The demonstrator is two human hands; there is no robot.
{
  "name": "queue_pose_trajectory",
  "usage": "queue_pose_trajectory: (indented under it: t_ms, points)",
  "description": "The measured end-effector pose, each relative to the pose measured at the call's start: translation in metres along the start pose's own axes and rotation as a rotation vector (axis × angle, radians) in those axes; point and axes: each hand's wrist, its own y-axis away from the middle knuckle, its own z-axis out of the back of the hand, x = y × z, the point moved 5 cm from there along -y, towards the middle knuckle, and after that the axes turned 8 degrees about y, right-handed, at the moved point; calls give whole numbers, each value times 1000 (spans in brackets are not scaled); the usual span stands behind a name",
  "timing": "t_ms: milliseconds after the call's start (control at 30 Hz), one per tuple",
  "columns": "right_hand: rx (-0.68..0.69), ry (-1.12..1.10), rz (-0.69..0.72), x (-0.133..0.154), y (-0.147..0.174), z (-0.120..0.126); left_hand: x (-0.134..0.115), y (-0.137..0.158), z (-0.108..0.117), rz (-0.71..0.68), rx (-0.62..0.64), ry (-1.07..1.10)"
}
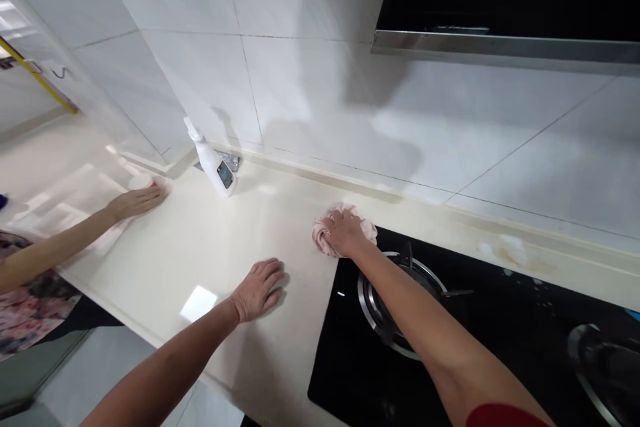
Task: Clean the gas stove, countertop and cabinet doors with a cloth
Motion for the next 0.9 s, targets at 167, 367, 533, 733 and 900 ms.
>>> queue_pose_trajectory:
  t_ms: [167,367,533,733,900]
  points:
    - [-35,-39,-60,50,29,-1,6,3,-3,-15,-32,7]
    - [-96,-100,-193,94,79,-9,9,2,-3,-41,-47,21]
    - [-128,-163,-270,132,139,-24,12,2,-6,-63,-84,47]
    - [-293,-229,-506,156,216,-39,19,3,-12,-78,-118,48]
    - [-453,-233,-777,153,318,-69,9,30,-2,-86,-153,72]
